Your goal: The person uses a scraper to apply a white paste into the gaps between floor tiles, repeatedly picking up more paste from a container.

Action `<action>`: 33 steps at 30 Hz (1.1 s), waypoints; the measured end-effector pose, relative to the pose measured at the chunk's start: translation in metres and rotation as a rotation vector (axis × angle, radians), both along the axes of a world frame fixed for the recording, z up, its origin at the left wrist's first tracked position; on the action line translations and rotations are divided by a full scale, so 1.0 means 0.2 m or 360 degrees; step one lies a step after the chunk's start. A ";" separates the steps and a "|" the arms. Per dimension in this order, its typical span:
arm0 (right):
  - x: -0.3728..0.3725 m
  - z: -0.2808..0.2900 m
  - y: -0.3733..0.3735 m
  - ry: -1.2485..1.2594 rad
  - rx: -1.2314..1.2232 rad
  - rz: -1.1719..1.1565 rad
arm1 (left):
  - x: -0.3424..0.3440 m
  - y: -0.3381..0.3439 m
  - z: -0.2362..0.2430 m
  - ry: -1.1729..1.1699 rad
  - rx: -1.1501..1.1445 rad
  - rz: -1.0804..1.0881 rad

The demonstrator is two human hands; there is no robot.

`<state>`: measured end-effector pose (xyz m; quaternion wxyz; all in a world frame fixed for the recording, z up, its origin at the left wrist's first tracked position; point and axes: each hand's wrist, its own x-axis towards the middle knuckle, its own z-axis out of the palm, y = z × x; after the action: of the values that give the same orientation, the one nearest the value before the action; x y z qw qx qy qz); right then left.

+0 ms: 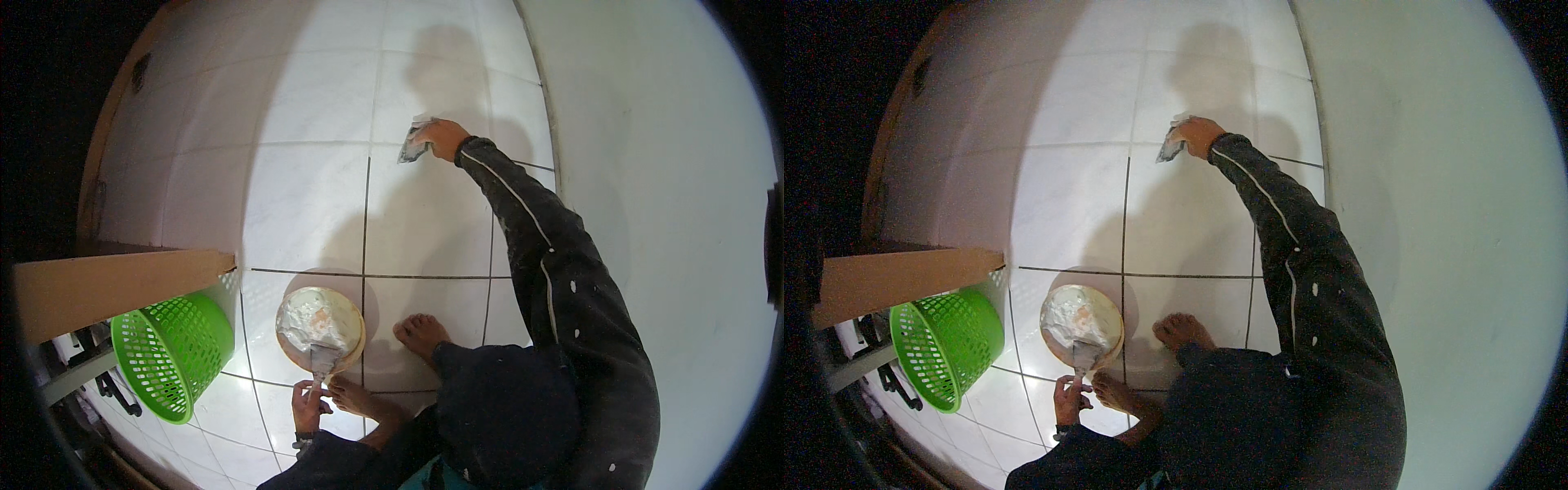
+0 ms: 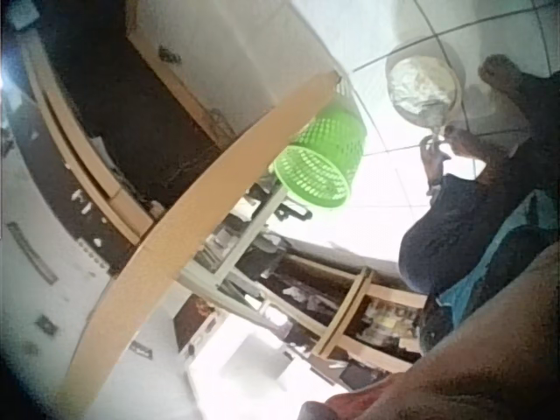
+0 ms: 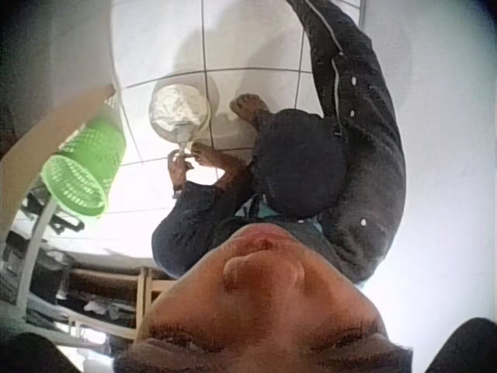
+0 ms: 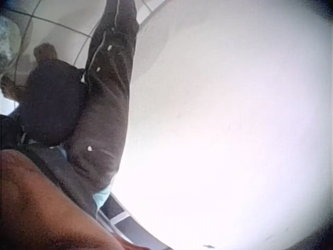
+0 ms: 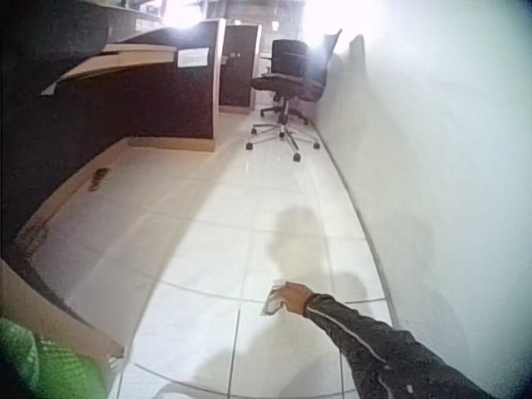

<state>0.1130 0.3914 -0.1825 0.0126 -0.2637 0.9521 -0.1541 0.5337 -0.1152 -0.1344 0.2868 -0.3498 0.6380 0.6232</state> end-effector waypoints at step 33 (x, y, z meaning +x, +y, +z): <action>0.89 0.06 -0.99 -0.1600 -0.1985 -0.0360 | -0.20 -0.02 0.09 0.0016 -0.0096 -0.0213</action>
<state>0.2918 0.1934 -0.1714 0.2742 -0.0234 0.5923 -0.7573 0.4935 -0.1191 -0.1156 0.3141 -0.3116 0.6798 0.5849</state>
